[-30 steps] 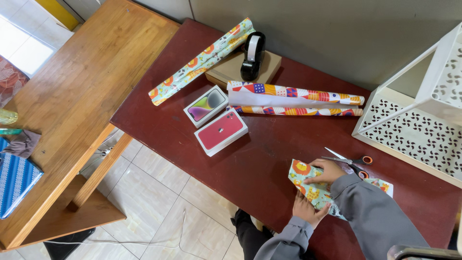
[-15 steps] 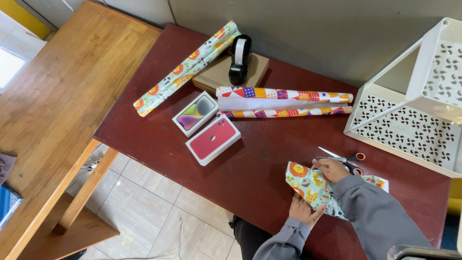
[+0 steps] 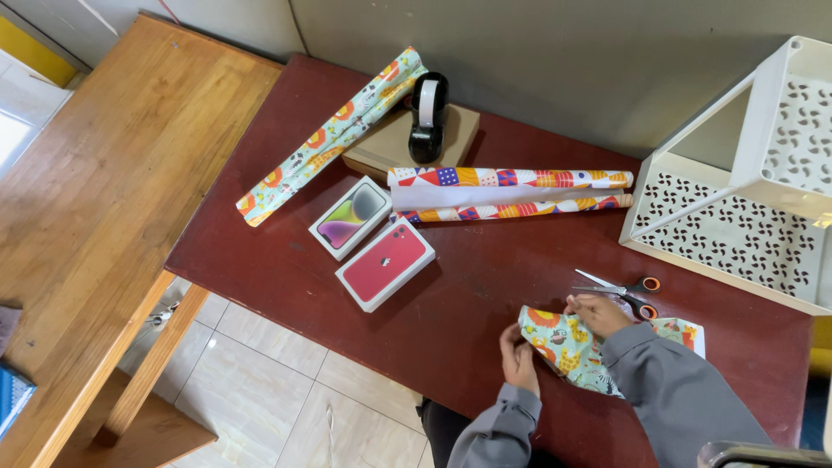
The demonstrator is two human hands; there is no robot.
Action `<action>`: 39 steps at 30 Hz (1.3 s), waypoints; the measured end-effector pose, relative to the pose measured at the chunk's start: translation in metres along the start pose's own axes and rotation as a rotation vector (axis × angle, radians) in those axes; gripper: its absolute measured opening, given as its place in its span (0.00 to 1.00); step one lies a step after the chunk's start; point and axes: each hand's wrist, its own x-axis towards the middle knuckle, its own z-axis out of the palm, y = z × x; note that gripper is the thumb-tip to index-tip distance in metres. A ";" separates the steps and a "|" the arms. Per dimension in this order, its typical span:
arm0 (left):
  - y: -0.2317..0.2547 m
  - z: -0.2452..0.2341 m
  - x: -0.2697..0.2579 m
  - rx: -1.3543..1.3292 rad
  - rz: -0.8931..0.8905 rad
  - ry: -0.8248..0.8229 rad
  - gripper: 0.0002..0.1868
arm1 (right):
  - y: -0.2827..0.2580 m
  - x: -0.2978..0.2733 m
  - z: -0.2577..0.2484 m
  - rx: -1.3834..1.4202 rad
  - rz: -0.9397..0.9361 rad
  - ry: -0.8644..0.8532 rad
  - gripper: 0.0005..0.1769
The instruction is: The person wraps a small rectangular box with patterned wrapping paper on a table. They fold the paper edges, smooth the surface, and secure the folds with tape. Scissors and a tape dispenser are visible on the table.
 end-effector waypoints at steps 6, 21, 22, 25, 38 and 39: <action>0.044 -0.015 0.052 1.020 0.304 -0.424 0.44 | -0.018 -0.005 0.002 -0.222 0.184 -0.055 0.37; 0.045 -0.059 0.071 0.858 0.111 -0.731 0.27 | -0.033 -0.006 0.006 -0.303 0.142 0.062 0.37; 0.047 -0.058 0.069 0.887 0.128 -0.740 0.27 | -0.034 -0.006 0.005 -0.298 0.148 0.059 0.38; 0.042 -0.051 0.058 0.966 0.174 -0.712 0.25 | -0.039 -0.007 0.005 -0.285 0.190 0.054 0.35; 0.026 -0.074 0.083 0.645 0.016 -0.648 0.20 | -0.035 -0.004 0.009 -0.296 0.229 0.010 0.34; 0.031 -0.070 0.086 0.457 -0.092 -0.591 0.20 | -0.034 -0.005 0.009 -0.301 0.219 0.013 0.34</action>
